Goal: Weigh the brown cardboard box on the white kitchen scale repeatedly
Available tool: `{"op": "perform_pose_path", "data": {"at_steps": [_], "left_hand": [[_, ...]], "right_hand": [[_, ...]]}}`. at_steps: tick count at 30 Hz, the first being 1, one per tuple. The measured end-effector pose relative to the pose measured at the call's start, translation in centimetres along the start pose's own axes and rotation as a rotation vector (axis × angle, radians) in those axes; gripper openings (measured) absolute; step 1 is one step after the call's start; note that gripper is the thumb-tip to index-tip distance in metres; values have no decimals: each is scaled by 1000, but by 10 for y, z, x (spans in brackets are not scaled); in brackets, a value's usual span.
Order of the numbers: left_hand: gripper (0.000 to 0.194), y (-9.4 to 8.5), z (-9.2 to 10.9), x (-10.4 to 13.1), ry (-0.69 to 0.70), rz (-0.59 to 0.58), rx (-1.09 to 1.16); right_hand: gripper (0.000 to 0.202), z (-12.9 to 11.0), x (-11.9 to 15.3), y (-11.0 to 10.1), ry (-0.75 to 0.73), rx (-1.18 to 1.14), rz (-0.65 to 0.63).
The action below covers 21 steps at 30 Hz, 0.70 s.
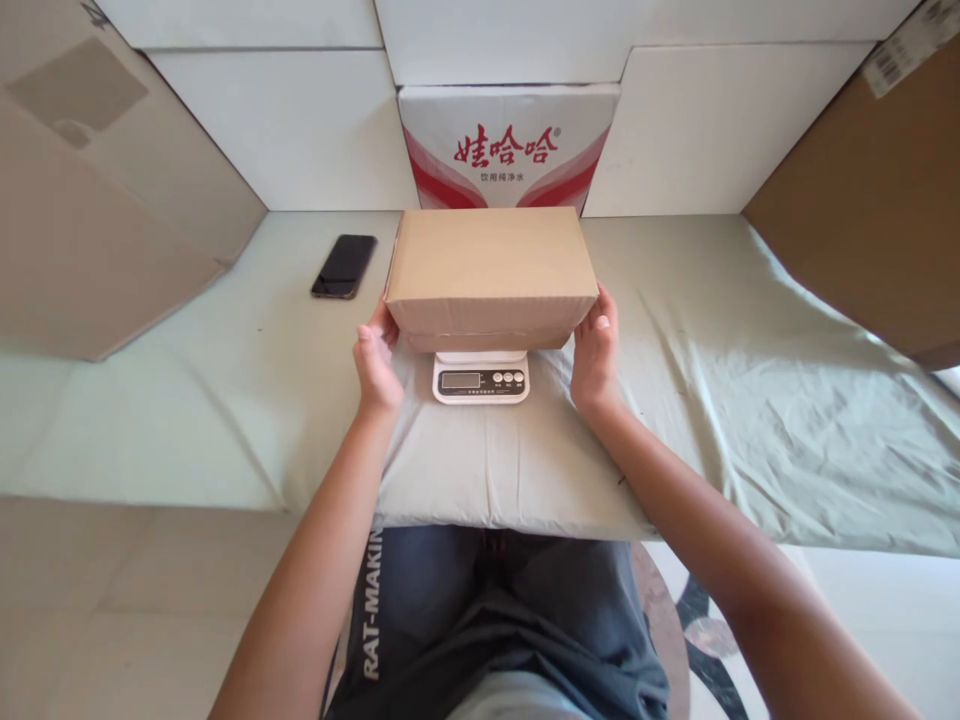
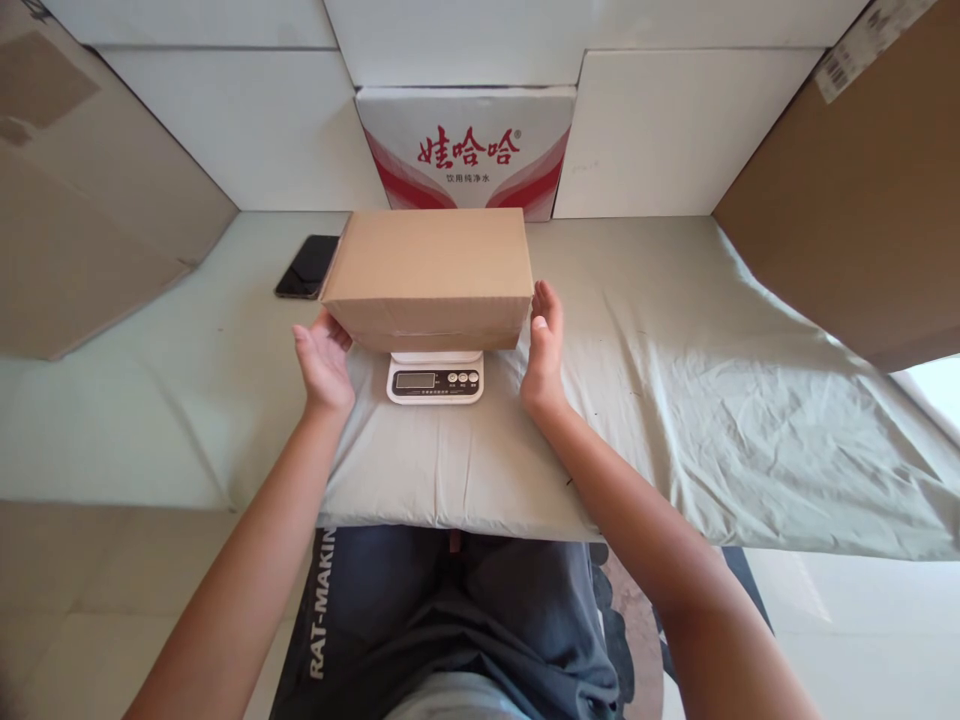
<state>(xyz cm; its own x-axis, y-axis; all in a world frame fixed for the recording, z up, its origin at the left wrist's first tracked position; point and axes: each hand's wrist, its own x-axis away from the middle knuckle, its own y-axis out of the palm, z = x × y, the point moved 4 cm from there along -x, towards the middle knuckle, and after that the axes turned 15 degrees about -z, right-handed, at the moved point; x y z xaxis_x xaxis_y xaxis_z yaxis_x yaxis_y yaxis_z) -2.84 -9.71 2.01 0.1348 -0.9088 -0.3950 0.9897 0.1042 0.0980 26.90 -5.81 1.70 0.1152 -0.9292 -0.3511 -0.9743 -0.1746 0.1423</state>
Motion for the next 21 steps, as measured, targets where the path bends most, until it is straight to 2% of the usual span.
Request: {"op": "perform_pose_path", "data": {"at_steps": [7, 21], "left_hand": [[104, -3, -5, 1, -2, 43, 24], [100, -3, -2, 1, 15, 11, 41]], "right_hand": [[72, 0, 1, 0, -11, -23, 3], [72, 4, 1, -1, -7, -2, -13]]}}
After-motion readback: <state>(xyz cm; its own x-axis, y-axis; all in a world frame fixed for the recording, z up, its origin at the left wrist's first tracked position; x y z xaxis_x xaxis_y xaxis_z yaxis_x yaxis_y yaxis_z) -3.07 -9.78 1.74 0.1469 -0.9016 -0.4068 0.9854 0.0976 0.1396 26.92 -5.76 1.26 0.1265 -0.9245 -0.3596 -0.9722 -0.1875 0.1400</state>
